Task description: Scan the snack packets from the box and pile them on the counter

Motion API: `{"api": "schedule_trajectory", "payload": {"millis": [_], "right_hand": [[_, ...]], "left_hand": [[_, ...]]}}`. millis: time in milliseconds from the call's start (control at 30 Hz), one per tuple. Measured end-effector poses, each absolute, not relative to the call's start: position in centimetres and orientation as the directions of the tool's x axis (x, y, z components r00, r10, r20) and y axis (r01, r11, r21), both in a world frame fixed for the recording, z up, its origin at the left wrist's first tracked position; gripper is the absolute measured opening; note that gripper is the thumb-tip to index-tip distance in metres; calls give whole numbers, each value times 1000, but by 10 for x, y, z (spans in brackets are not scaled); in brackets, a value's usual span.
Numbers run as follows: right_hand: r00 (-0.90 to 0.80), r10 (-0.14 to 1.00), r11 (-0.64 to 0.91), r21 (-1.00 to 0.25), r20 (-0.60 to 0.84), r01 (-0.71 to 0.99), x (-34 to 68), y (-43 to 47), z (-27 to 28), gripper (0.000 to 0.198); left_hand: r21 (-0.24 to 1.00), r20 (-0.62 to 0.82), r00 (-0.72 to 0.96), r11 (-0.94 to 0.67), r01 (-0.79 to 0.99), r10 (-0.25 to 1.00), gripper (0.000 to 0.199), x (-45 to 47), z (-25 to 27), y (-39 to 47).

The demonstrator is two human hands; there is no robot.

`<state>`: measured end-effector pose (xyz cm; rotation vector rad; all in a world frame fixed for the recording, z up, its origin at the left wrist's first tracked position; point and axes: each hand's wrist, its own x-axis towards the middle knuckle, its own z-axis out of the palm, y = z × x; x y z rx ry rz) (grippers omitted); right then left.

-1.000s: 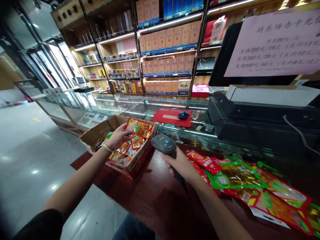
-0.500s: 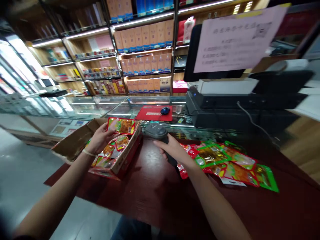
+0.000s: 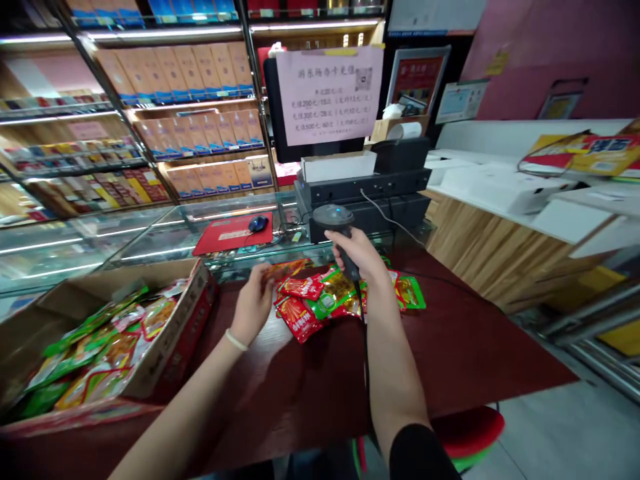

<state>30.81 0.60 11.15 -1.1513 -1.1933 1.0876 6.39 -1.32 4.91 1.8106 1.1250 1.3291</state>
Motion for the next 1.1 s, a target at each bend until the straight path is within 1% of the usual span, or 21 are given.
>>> {"api": "schedule_trajectory", "payload": {"millis": [100,200,300,433,533,633,833,900,1000,1100], "right_hand": [[136,984,121,-991,112,-60,331,1,111,34],[165,980,127,-987,110,-99,342,-3,113,35],[166,981,122,-987,104,-101,342,-4,115,36],[130,987,106,-989,92,-103,333,-2,116,34],[92,990,121,-985,110,-120,321,0,116,30],[39,991,136,-979,131,-150,305,2,118,28],[-66,988,125,-968,142,-216,257,-1,123,28],[-102,987,102,-969,128,-225,238,-4,123,30],[-175,979,63,-972,104,-228,209,-9,119,30],[-250,963,45,-977,97,-208,182,-15,113,30]], "left_hand": [[859,347,269,-420,294,898,16,91,14,-1],[871,260,362,-379,312,895,24,102,-12,5],[899,226,335,-329,291,915,22,103,-25,9],[918,243,328,-325,226,913,18,99,-25,10],[927,254,315,-324,191,914,19,91,-13,8],[933,270,299,-326,154,915,20,77,11,1],[908,350,211,-386,165,913,20,25,69,-26],[889,375,172,-406,209,911,20,1,83,-37],[841,411,104,-420,341,906,22,-43,98,-48],[804,425,6,-381,456,905,22,-92,103,-49]]}}
